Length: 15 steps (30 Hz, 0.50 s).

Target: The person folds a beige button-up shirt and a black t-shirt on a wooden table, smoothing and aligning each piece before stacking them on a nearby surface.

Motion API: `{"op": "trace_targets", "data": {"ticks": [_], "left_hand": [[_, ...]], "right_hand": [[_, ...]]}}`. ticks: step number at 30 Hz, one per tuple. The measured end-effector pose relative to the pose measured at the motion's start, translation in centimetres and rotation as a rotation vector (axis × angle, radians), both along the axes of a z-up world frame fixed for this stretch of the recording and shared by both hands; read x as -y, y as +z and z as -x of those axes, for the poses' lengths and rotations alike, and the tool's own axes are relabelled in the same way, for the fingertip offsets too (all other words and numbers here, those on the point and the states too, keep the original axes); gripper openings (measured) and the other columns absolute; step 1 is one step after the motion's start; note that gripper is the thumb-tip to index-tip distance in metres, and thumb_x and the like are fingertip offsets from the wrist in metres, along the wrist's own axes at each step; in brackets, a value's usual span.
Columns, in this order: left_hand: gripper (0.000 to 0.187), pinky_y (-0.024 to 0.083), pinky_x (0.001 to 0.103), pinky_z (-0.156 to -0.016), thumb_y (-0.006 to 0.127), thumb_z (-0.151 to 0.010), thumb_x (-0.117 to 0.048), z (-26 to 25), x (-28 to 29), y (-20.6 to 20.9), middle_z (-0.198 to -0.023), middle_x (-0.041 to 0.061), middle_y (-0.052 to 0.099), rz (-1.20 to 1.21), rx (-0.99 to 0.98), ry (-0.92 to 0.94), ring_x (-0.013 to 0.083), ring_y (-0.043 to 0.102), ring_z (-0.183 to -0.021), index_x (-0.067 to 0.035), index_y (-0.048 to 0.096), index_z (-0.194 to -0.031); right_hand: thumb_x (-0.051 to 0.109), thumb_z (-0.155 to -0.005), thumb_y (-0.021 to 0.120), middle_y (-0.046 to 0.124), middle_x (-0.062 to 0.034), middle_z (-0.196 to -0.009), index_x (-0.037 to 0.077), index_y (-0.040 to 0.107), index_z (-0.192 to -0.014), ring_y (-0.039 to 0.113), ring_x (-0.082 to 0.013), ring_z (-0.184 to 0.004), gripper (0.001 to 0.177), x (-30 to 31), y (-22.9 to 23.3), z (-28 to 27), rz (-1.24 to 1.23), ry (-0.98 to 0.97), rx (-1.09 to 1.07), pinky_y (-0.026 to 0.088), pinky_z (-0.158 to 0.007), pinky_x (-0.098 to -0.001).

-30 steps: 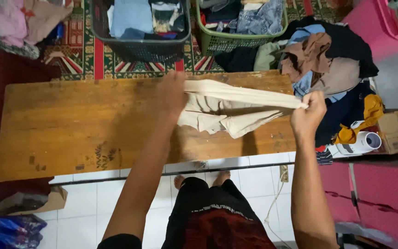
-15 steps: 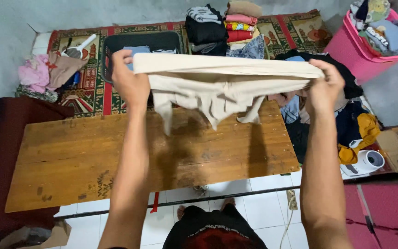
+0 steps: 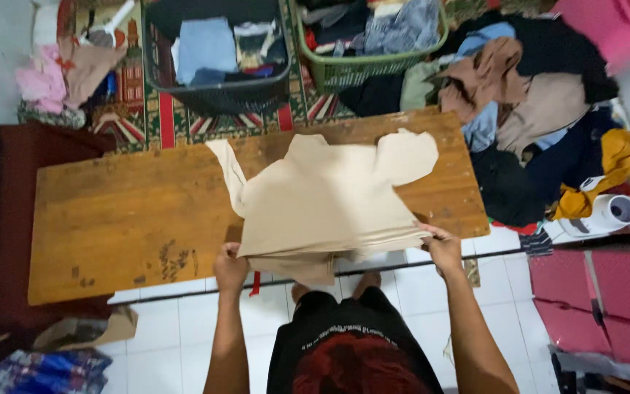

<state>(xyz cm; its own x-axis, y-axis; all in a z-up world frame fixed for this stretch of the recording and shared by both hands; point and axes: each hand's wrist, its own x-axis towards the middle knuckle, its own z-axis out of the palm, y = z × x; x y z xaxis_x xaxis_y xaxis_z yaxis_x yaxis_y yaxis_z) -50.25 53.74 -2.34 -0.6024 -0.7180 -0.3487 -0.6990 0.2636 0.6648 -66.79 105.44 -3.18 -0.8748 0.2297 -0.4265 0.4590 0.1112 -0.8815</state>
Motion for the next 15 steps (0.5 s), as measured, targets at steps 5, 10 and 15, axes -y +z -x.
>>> {"op": "trace_targets", "data": {"ticks": [5,10,15], "left_hand": [[0.014,0.055,0.036,-0.045,0.062,-0.094,-0.009,-2.6,-4.0,1.6,-0.077,0.014,0.067,-0.351,-0.068,0.175,0.0246,0.064,-0.052,-0.007,0.061,-0.108],[0.038,0.061,0.033,-0.055,0.065,-0.097,-0.005,-1.5,-0.4,8.2,-0.109,0.023,0.068,-0.514,-0.097,0.061,0.0264,0.069,-0.068,0.006,0.053,-0.131],[0.05,0.062,0.034,-0.034,0.059,-0.084,0.005,2.7,2.3,29.0,-0.09,0.023,0.068,-0.721,-0.367,-0.459,0.0225,0.067,-0.042,0.004,0.053,-0.134]], "right_hand": [[-0.006,-0.094,0.061,0.072,-0.0243,-0.116,0.009,0.074,-0.132,0.073,-0.0257,-0.087,0.043,1.8,1.2,-1.7,0.057,-0.036,0.126,0.068,-0.074,-0.0371],[-0.006,-0.092,0.055,0.072,-0.0177,-0.086,0.013,0.08,-0.123,0.056,-0.0106,-0.054,0.044,1.3,13.3,0.3,-0.074,0.094,-0.036,0.05,-0.049,-0.0235],[-0.006,-0.094,0.055,0.071,-0.0134,-0.088,0.008,0.077,-0.113,0.058,-0.0079,-0.044,0.033,-3.4,20.9,6.5,-0.108,0.145,-0.335,0.047,-0.041,-0.0182]]}}
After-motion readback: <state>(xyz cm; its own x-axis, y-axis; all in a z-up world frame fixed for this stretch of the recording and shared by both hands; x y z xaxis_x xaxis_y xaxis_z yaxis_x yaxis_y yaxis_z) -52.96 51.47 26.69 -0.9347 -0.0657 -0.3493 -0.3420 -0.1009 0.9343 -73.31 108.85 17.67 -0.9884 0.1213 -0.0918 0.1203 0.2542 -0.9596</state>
